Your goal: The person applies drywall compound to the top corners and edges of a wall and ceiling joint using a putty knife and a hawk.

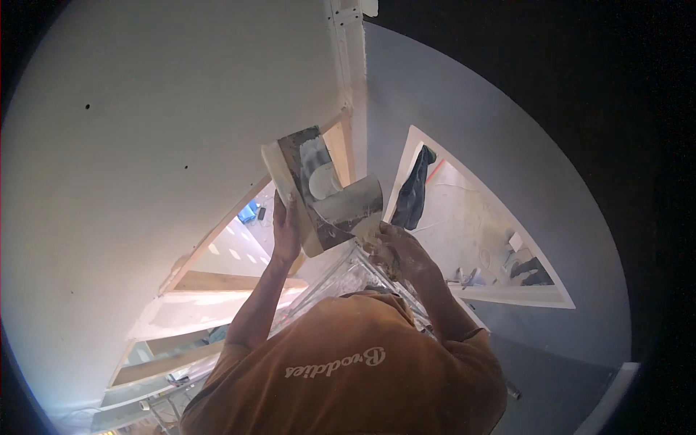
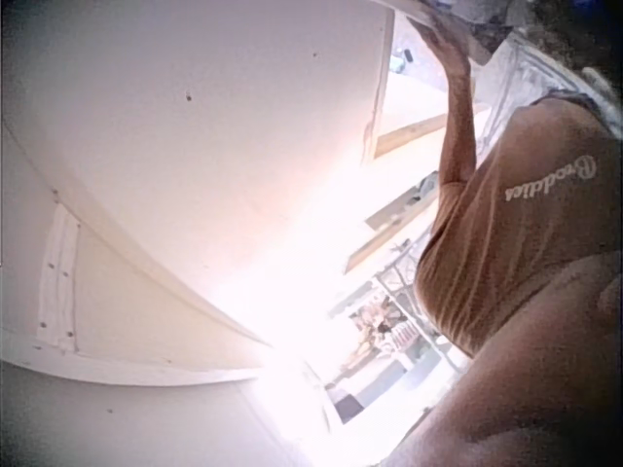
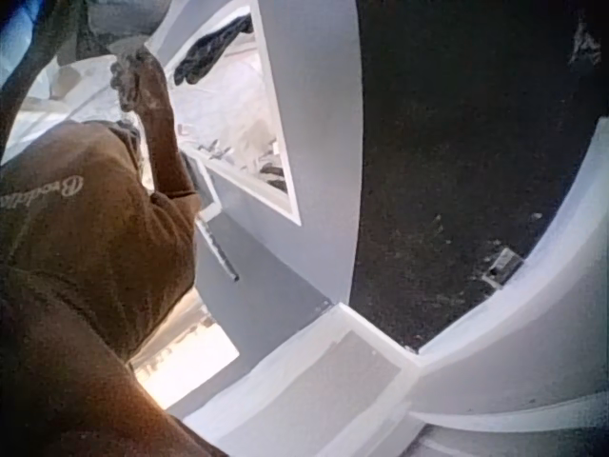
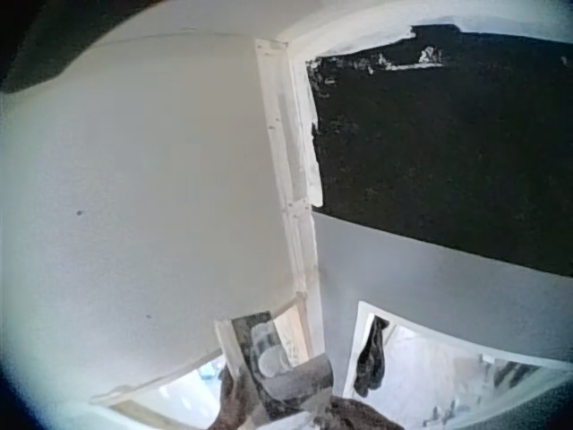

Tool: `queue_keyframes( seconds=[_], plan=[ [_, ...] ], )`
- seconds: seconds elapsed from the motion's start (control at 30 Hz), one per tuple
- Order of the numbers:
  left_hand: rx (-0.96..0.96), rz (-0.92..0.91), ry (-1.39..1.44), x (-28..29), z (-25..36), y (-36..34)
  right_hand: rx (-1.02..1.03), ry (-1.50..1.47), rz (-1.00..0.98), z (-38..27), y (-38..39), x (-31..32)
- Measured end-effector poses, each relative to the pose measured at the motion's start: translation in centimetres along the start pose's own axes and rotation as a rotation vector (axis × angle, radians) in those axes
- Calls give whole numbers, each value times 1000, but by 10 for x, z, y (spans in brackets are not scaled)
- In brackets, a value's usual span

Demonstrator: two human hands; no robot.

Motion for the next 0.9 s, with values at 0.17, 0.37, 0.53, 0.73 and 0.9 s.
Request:
queue_keyframes(
  seconds=[0.17,0.37,0.53,0.73,0.9],
  plan=[
    [-15,-114,13,19,-30,9,29,-29,-26,-3,1,19],
    [259,-108,468,9,4,10,127,-177,-175,-22,-1,31],
    [356,-77,603,-4,12,5,551,440,177,-105,-41,53],
    [385,14,478,21,-10,13,1603,1324,432,-224,-111,-11],
    [383,61,469,14,8,21,1641,1565,673,-279,-166,-23]
  ],
)
Point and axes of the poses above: each hand's wrist, its own y-axis away from the middle knuckle, its own x-axis out of the back of the hand, z = x × y, the point moved 6 cm from there along -y, towards the middle knuckle, and after that the axes turned 6 degrees about -x, right-handed, at the moved point
